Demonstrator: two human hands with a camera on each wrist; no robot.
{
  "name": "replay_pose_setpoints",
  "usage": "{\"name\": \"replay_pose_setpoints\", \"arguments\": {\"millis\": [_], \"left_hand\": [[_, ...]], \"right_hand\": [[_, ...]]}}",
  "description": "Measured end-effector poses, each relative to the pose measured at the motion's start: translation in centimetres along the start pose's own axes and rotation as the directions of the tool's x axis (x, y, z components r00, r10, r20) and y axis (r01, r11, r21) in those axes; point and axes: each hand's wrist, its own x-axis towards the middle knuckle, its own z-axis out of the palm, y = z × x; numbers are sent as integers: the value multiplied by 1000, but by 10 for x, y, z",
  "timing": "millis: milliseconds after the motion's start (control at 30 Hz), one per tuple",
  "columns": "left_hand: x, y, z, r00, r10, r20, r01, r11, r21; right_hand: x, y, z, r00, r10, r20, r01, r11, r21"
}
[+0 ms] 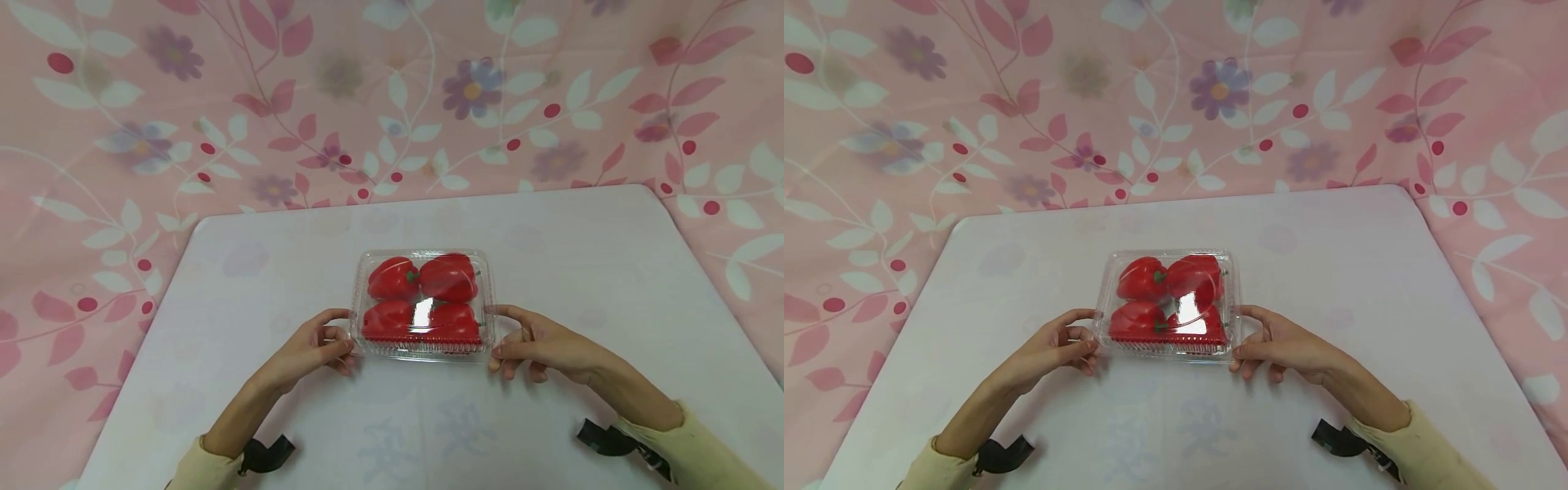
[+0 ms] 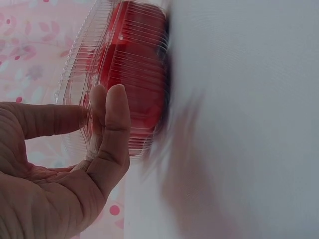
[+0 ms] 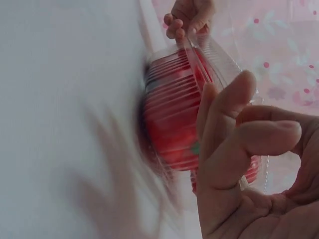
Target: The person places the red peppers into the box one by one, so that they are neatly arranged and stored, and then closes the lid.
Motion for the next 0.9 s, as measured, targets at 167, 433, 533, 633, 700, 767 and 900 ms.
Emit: {"name": "replay_pose_setpoints", "arguments": {"millis": [167, 433, 533, 633, 700, 767, 900], "left_hand": [[0, 0, 1, 1000, 3, 15, -3, 1000, -15], [0, 1, 2, 1000, -7, 15, 8, 1000, -20], [0, 1, 1, 1000, -10, 13, 10, 1000, -17], [0, 2, 1, 1000, -9, 12, 10, 1000, -15], [0, 2, 1, 1000, -7, 13, 7, 1000, -18], [1, 2, 2, 1000, -4, 15, 5, 1000, -27], [2, 2, 4, 1000, -7, 15, 8, 999, -46]], "right_hand": [[1, -1, 5, 996, 30, -84, -31, 999, -11], [0, -2, 5, 990, 53, -133, -57, 998, -27], [-1, -3, 6, 988, 57, -147, -64, 997, -43], [-1, -4, 8, 986, 42, -160, -52, 997, -61], [-1, -4, 9, 986, 22, -162, -34, 997, -70], [-1, -3, 9, 986, 8, -165, -21, 997, -75], [0, -4, 11, 984, -3, -179, -13, 996, -86]]}}
